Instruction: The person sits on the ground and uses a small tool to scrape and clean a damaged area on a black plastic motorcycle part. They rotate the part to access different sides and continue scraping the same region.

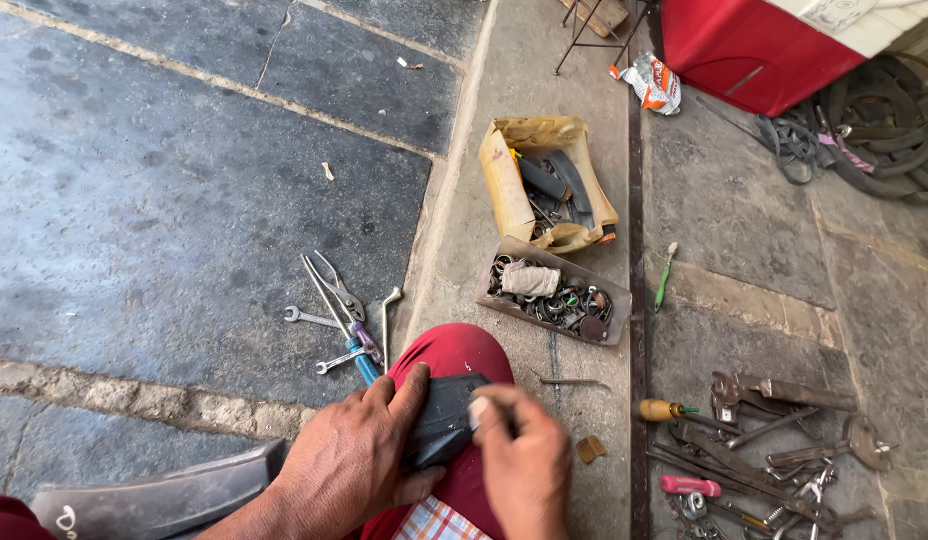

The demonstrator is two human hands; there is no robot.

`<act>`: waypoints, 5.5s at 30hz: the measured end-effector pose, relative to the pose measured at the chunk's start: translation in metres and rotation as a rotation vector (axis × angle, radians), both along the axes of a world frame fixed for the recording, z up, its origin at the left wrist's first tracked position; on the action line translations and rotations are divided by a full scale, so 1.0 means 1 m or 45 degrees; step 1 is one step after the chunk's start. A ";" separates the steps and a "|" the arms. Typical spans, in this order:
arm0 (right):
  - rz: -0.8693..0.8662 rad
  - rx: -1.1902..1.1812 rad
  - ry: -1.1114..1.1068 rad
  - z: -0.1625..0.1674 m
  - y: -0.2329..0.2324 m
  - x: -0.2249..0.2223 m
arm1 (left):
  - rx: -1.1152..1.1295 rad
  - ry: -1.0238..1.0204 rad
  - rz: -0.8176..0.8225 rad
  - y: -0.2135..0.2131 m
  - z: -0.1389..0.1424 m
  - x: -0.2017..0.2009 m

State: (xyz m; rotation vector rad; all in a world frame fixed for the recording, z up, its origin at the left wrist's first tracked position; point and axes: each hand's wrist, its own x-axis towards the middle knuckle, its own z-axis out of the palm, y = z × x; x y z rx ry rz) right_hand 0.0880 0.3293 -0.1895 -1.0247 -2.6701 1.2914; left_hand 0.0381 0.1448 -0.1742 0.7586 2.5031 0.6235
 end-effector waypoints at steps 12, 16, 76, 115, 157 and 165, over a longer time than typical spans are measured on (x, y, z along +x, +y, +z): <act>0.003 -0.102 0.100 0.002 0.002 -0.005 | 0.084 0.074 0.001 -0.001 -0.008 0.002; 0.003 -0.126 0.212 -0.002 0.005 -0.007 | -0.041 -0.029 -0.015 0.000 -0.007 0.002; 0.118 -0.289 0.316 -0.027 0.038 0.005 | 0.006 -0.169 0.105 0.001 -0.002 -0.006; 0.216 0.115 0.197 -0.016 0.027 -0.007 | -0.111 -0.357 0.100 0.015 -0.003 -0.022; 0.235 0.130 0.204 -0.028 0.016 -0.010 | -0.006 -0.363 0.127 0.005 -0.019 -0.023; 0.252 0.137 0.196 -0.034 0.025 -0.007 | 0.022 -0.339 0.125 0.007 -0.022 -0.023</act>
